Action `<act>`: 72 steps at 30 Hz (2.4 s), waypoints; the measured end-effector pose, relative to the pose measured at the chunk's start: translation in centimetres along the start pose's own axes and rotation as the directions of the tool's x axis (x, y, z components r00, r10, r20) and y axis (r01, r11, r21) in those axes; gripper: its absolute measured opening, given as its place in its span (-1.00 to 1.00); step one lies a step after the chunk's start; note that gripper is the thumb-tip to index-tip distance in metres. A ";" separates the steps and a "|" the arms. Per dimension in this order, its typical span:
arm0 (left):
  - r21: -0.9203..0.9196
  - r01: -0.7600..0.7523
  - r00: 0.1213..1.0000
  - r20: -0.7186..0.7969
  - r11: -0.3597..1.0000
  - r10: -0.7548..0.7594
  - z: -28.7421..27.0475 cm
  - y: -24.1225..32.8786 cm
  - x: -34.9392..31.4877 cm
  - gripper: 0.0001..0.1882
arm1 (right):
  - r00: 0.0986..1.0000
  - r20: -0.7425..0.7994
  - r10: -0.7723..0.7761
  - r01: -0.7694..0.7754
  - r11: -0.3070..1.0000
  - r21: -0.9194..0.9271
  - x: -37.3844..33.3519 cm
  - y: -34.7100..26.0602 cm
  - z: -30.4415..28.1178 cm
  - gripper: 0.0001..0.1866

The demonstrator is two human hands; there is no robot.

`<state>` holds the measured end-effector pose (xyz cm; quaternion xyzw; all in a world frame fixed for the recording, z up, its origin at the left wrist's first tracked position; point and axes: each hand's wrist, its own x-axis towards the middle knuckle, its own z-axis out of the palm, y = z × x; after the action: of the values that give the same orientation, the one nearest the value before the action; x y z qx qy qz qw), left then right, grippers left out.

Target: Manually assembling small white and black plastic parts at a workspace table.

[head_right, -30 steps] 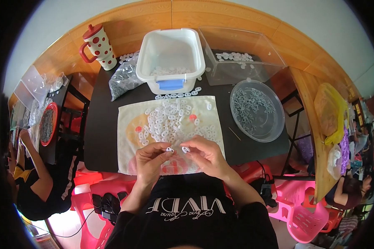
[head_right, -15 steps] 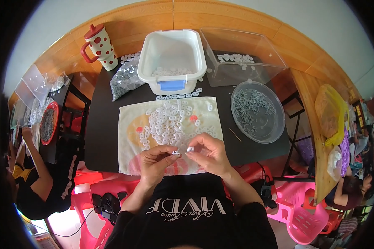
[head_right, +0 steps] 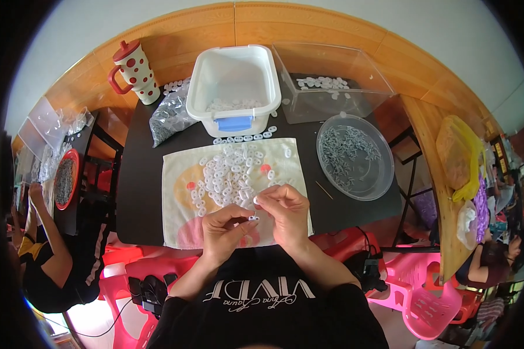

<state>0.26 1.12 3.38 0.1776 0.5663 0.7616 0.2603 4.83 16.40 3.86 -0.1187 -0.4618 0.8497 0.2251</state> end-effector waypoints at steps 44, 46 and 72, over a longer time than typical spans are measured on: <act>0.059 -0.155 0.988 0.006 0.986 0.155 -0.2 -0.1 -0.3 -0.56 | 0.902 0.424 0.074 0.176 0.837 -0.519 0.2 -3.0 -0.9 -0.98; 0.128 -0.223 0.975 0.031 0.966 0.221 -0.2 -0.3 -0.2 -0.56 | 0.898 0.436 0.059 0.207 0.817 -0.537 0.1 -3.1 -0.9 -0.98; -0.077 -0.137 0.991 -0.008 0.988 0.137 -0.3 -0.9 -0.7 -0.61 | 0.887 0.463 0.001 0.268 0.814 -0.516 0.0 -2.7 -0.7 -0.94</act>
<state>0.77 0.67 2.47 0.2048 0.5232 0.7993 0.2130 5.89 18.16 5.75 0.0497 -0.7386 0.6597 0.1295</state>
